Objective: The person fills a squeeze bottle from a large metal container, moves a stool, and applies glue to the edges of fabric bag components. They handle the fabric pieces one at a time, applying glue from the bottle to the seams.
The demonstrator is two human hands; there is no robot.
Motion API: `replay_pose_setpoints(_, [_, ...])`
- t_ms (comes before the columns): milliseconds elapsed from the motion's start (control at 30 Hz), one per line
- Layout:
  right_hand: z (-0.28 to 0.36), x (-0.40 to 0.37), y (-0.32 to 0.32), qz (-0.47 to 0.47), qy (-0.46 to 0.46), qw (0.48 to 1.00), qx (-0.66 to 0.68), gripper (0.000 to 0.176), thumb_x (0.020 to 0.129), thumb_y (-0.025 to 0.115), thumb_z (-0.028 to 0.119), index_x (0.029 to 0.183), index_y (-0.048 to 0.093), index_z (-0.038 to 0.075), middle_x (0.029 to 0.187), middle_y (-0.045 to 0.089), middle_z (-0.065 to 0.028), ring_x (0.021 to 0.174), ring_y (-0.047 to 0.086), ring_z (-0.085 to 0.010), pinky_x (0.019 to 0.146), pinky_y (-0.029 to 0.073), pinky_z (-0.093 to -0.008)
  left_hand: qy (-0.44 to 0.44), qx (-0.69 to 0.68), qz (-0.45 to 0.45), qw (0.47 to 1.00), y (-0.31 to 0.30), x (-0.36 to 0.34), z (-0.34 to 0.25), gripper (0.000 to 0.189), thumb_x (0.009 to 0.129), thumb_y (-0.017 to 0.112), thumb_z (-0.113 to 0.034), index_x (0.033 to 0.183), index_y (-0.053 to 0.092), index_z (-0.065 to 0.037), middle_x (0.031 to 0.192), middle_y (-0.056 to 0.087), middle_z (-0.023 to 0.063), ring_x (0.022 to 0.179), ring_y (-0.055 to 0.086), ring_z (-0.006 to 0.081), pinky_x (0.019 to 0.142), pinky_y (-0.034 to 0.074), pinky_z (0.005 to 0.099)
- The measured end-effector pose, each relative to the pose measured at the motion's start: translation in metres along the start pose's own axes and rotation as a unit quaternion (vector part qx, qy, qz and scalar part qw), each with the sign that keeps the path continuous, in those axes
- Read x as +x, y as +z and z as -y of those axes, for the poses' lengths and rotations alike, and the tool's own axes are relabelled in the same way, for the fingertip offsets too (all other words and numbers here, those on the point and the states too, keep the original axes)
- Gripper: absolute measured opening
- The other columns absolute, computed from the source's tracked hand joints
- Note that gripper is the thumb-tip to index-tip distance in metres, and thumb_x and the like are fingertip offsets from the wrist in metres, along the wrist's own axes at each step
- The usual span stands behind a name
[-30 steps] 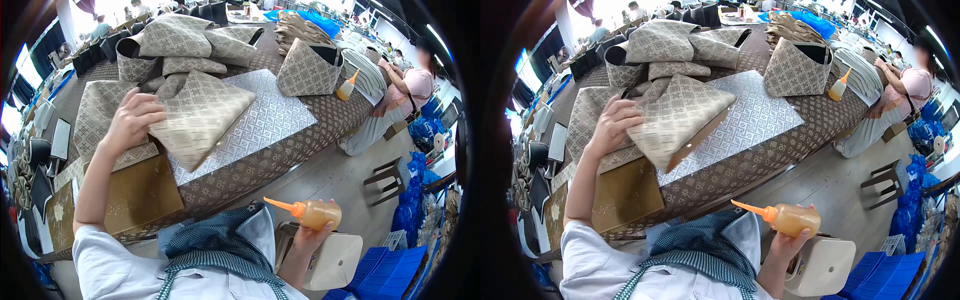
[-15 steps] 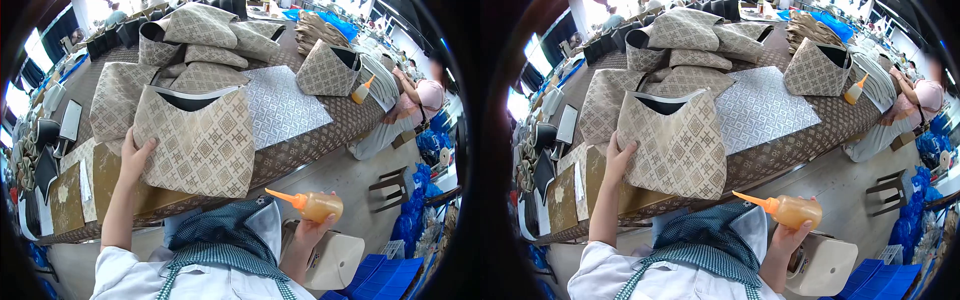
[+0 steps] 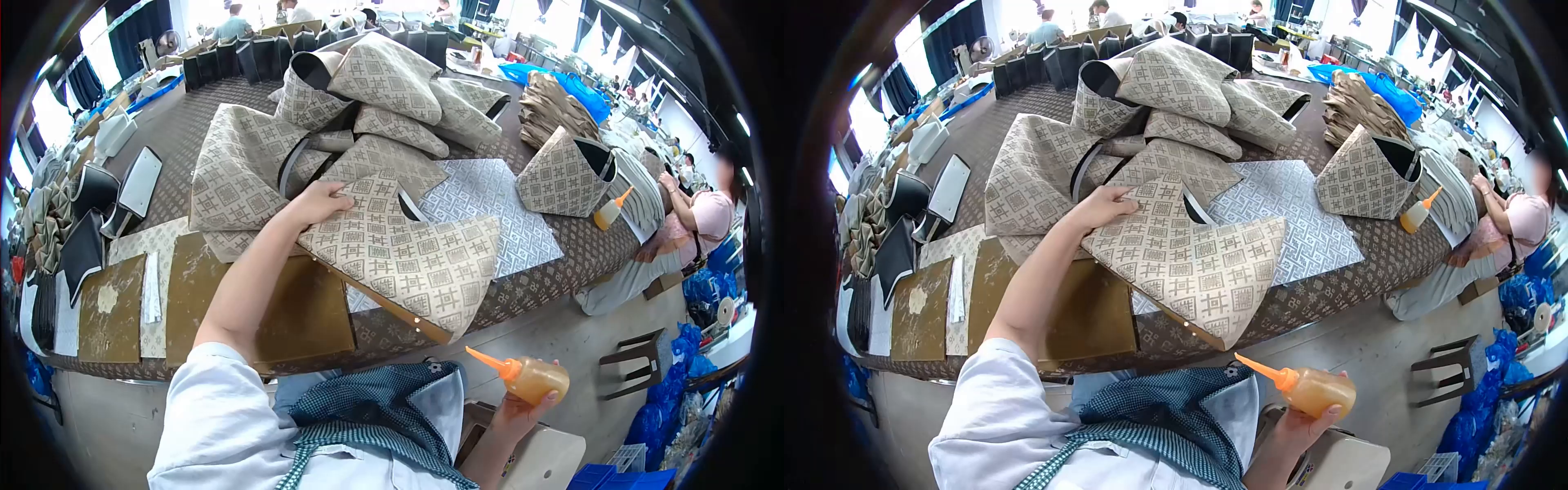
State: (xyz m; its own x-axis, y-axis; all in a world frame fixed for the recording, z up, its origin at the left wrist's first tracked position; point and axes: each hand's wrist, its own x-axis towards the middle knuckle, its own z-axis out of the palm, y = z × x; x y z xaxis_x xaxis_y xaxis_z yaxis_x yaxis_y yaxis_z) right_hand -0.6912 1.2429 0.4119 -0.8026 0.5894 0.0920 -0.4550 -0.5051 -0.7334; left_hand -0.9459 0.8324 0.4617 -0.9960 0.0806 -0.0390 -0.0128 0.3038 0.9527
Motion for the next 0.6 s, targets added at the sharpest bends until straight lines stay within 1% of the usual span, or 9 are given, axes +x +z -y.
replay_pose_setpoints(100, [-0.003, 0.003, 0.006, 0.022, -0.001, 1.000, 0.000, 0.072, 0.091, 0.058, 0.051, 0.144, 0.032, 0.010, 0.131, 0.051, -0.0090, 0.118, 0.054, -0.0244, 0.098, 0.049, -0.0410, 0.006, 0.030, -0.024, 0.999, -0.016, 0.018, 0.015, 0.026, 0.084, 0.068, -0.016, 0.101, 0.069, 0.004, 0.080, 0.067, 0.0026, 0.070, 0.056, 0.0091, 0.067, 0.047, 0.0270])
replay_pose_setpoints(200, [0.002, 0.004, 0.019, 0.043, 0.002, 0.999, -0.024, 0.071, 0.092, 0.057, 0.051, 0.144, 0.032, 0.010, 0.131, 0.051, -0.0086, 0.116, 0.055, -0.0233, 0.096, 0.050, -0.0400, 0.025, 0.162, -0.094, 0.982, -0.056, 0.051, 0.038, 0.026, 0.081, 0.070, -0.018, 0.098, 0.068, 0.001, 0.074, 0.067, 0.0097, 0.066, 0.057, 0.0116, 0.064, 0.048, 0.0324])
replay_pose_setpoints(300, [-0.003, 0.005, 0.028, 0.038, -0.017, 0.998, -0.051, 0.068, 0.093, 0.054, 0.051, 0.144, 0.033, 0.010, 0.129, 0.052, -0.0090, 0.111, 0.058, -0.0219, 0.091, 0.052, -0.0379, 0.088, 0.232, -0.072, 0.966, -0.107, 0.087, 0.060, 0.027, 0.082, 0.070, -0.020, 0.097, 0.068, 0.002, 0.072, 0.066, 0.0102, 0.066, 0.054, 0.0107, 0.065, 0.048, 0.0326])
replay_pose_setpoints(400, [0.000, -0.002, 0.114, -0.121, 0.015, 0.993, -0.006, 0.066, 0.094, 0.052, 0.050, 0.144, 0.033, 0.010, 0.126, 0.053, -0.0098, 0.110, 0.058, -0.0222, 0.090, 0.052, -0.0365, 0.094, 0.204, -0.068, 0.972, -0.148, 0.107, 0.071, 0.028, 0.083, 0.071, -0.024, 0.095, 0.068, 0.002, 0.072, 0.066, 0.0071, 0.069, 0.053, 0.0081, 0.064, 0.047, 0.0307])
replay_pose_setpoints(433, [-0.004, -0.002, 0.124, -0.144, 0.023, 0.989, -0.001, 0.066, 0.094, 0.052, 0.050, 0.144, 0.033, 0.010, 0.125, 0.054, -0.0101, 0.109, 0.058, -0.0224, 0.090, 0.052, -0.0363, 0.117, 0.198, -0.063, 0.971, -0.157, 0.110, 0.069, 0.029, 0.083, 0.072, -0.025, 0.093, 0.068, 0.002, 0.071, 0.065, 0.0047, 0.068, 0.053, 0.0069, 0.063, 0.046, 0.0292])
replay_pose_setpoints(467, [-0.008, -0.002, 0.133, -0.168, 0.031, 0.985, 0.004, 0.066, 0.095, 0.052, 0.050, 0.143, 0.032, 0.010, 0.125, 0.054, -0.0103, 0.109, 0.058, -0.0225, 0.090, 0.052, -0.0361, 0.098, 0.190, -0.055, 0.975, -0.162, 0.112, 0.067, 0.028, 0.083, 0.071, -0.024, 0.093, 0.068, 0.002, 0.071, 0.064, 0.0042, 0.068, 0.053, 0.0069, 0.063, 0.046, 0.0291])
replay_pose_setpoints(533, [-0.015, 0.003, 0.130, -0.136, 0.041, 0.990, -0.006, 0.066, 0.094, 0.051, 0.051, 0.143, 0.032, 0.010, 0.125, 0.053, -0.0106, 0.109, 0.058, -0.0229, 0.090, 0.052, -0.0366, 0.053, 0.175, -0.042, 0.982, -0.171, 0.107, 0.058, 0.028, 0.084, 0.071, -0.024, 0.091, 0.068, 0.003, 0.070, 0.063, 0.0031, 0.068, 0.052, 0.0071, 0.063, 0.046, 0.0288])
replay_pose_setpoints(567, [-0.018, 0.006, 0.126, -0.112, 0.044, 0.993, -0.011, 0.067, 0.094, 0.051, 0.051, 0.144, 0.032, 0.011, 0.125, 0.053, -0.0108, 0.110, 0.057, -0.0231, 0.090, 0.052, -0.0371, 0.069, 0.142, -0.021, 0.987, -0.178, 0.119, 0.074, 0.025, 0.085, 0.070, -0.022, 0.091, 0.069, 0.002, 0.069, 0.062, 0.0017, 0.068, 0.052, 0.0066, 0.064, 0.046, 0.0284])
replay_pose_setpoints(600, [-0.022, 0.011, 0.117, -0.073, 0.042, 0.996, -0.015, 0.067, 0.094, 0.051, 0.052, 0.144, 0.032, 0.011, 0.125, 0.052, -0.0110, 0.111, 0.056, -0.0234, 0.092, 0.051, -0.0382, 0.060, 0.190, -0.028, 0.980, -0.177, 0.105, 0.058, 0.025, 0.086, 0.070, -0.022, 0.091, 0.068, 0.002, 0.070, 0.062, 0.0006, 0.068, 0.051, 0.0061, 0.063, 0.045, 0.0280])
